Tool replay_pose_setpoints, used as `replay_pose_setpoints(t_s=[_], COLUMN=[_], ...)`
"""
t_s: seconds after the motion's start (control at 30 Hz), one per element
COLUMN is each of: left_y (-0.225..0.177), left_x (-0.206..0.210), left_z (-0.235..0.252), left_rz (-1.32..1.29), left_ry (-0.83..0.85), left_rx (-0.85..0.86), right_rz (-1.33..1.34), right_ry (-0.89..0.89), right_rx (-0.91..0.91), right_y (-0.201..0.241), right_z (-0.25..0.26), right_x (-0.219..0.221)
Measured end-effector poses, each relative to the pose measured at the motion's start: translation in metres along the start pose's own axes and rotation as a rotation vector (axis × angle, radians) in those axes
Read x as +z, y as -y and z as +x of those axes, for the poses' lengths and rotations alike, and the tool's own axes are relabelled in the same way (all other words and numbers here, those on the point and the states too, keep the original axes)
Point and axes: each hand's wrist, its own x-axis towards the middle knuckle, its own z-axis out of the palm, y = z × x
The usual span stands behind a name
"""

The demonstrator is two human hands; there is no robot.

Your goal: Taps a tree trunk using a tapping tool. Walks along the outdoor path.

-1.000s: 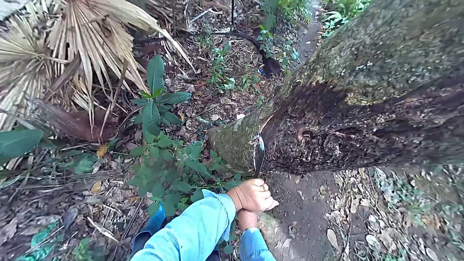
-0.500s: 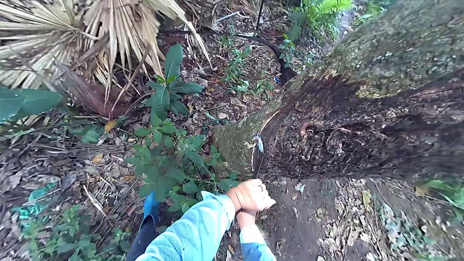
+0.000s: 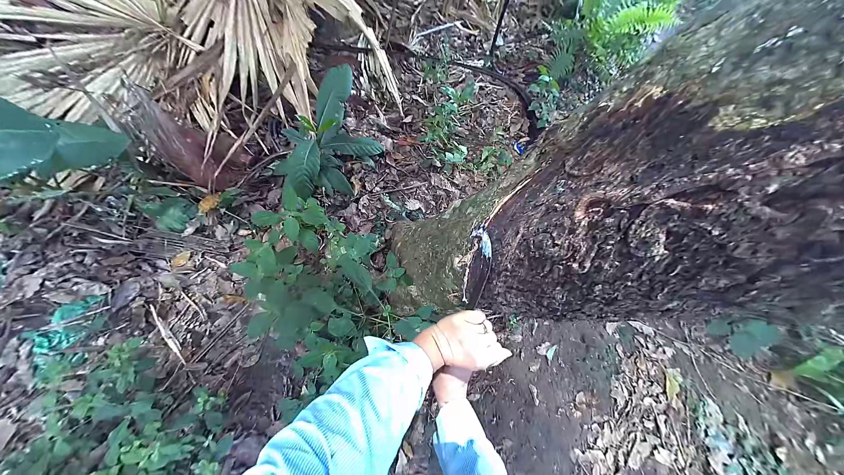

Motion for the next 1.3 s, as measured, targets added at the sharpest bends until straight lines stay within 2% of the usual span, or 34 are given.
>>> replay_pose_setpoints(t_s=[0.1,0.23,0.27,0.3,0.33,0.4,0.43,0.5,0.63,0.8,0.9,0.97,1.13,1.23,1.3], left_y=[-0.018,-0.012,-0.014,-0.026,-0.040,-0.061,-0.072,-0.078,-0.065,-0.044,-0.055,-0.059,-0.044,-0.052,-0.048], left_x=[0.006,-0.001,-0.001,-0.003,-0.009,-0.019,-0.021,-0.026,-0.024,0.012,0.028,0.037,0.057,0.070,0.068], left_z=[-0.007,0.011,0.012,0.009,0.007,0.005,0.003,0.011,0.025,0.002,-0.018,-0.027,-0.023,-0.031,-0.027], left_rz=[0.037,0.014,0.009,-0.022,-0.083,-0.254,-0.308,-0.307,-0.164,0.052,0.109,0.127,0.191,0.211,0.205], left_ry=[-0.013,0.020,0.041,0.121,0.269,0.561,0.630,0.656,0.426,0.053,0.050,0.004,-0.167,-0.208,-0.234], left_rx=[-0.076,-0.092,-0.119,-0.168,-0.223,-0.321,-0.343,-0.346,-0.298,-0.169,-0.162,-0.138,-0.109,-0.101,-0.069], right_rz=[-0.011,-0.054,-0.052,-0.025,-0.005,0.012,-0.046,-0.117,-0.159,-0.170,-0.042,-0.093,0.042,-0.119,-0.169], right_ry=[0.141,0.003,0.014,0.069,0.118,0.136,0.122,0.050,0.031,0.128,0.131,0.122,0.067,0.027,-0.005], right_rx=[0.121,-0.081,-0.083,-0.013,0.061,0.078,0.030,-0.093,-0.208,-0.075,-0.031,-0.107,-0.133,-0.298,-0.361], right_y=[-0.001,-0.022,-0.029,-0.038,-0.048,-0.056,-0.054,-0.048,-0.036,-0.031,-0.056,-0.071,-0.070,-0.097,-0.097], right_z=[-0.006,0.002,0.004,-0.003,-0.013,-0.036,-0.052,-0.063,-0.042,-0.012,-0.008,-0.007,0.020,0.024,0.027], right_x=[-0.010,-0.002,0.000,-0.001,-0.002,-0.008,-0.018,-0.032,-0.046,-0.031,-0.007,0.000,-0.001,0.004,0.003])
